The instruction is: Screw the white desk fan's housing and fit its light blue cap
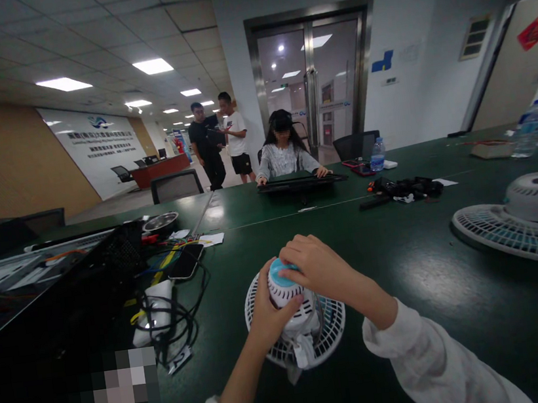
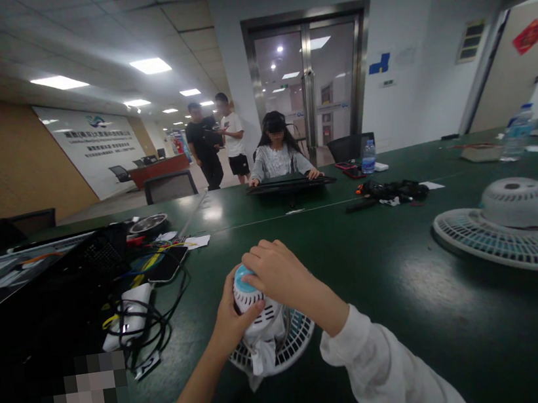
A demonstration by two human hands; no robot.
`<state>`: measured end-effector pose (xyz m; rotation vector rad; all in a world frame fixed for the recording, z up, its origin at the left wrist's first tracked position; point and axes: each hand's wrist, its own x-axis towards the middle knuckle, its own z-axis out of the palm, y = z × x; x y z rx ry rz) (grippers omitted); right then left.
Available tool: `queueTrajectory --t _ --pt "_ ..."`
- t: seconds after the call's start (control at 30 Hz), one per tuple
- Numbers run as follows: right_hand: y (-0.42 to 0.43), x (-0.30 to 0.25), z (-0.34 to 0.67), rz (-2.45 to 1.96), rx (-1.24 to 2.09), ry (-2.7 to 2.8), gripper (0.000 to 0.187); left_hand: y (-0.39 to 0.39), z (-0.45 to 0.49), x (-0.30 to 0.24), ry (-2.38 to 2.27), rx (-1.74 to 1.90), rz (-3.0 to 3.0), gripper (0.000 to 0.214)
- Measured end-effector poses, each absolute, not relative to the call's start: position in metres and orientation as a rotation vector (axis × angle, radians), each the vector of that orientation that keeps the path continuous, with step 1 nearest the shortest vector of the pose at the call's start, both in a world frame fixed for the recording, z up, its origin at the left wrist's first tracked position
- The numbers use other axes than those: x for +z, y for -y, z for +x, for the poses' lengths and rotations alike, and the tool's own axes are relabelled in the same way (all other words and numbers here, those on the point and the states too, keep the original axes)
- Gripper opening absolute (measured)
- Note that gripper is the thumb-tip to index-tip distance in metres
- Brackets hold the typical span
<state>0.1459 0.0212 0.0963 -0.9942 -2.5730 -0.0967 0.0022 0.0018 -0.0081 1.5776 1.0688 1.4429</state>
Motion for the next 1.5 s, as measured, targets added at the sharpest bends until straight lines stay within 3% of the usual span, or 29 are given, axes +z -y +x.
queueTrajectory --t 0.4,0.67,0.9,1.5 --pt "-0.014 0.079 0.124 -1.244 -0.230 2.371 0.017 -0.001 0.003 -0.004 -1.099 1.458 1.594 0.071" --pt "-0.026 0.095 0.155 -0.715 0.104 2.419 0.025 0.001 0.003 0.000 -1.065 1.460 1.586 0.065" --pt "-0.030 0.098 0.164 -0.675 0.252 2.596 0.026 0.001 0.002 -0.002 -1.058 1.437 1.566 0.068" --pt "-0.023 0.088 0.141 -0.947 -0.105 2.560 0.018 -0.002 0.002 -0.009 -1.076 1.487 1.583 0.070"
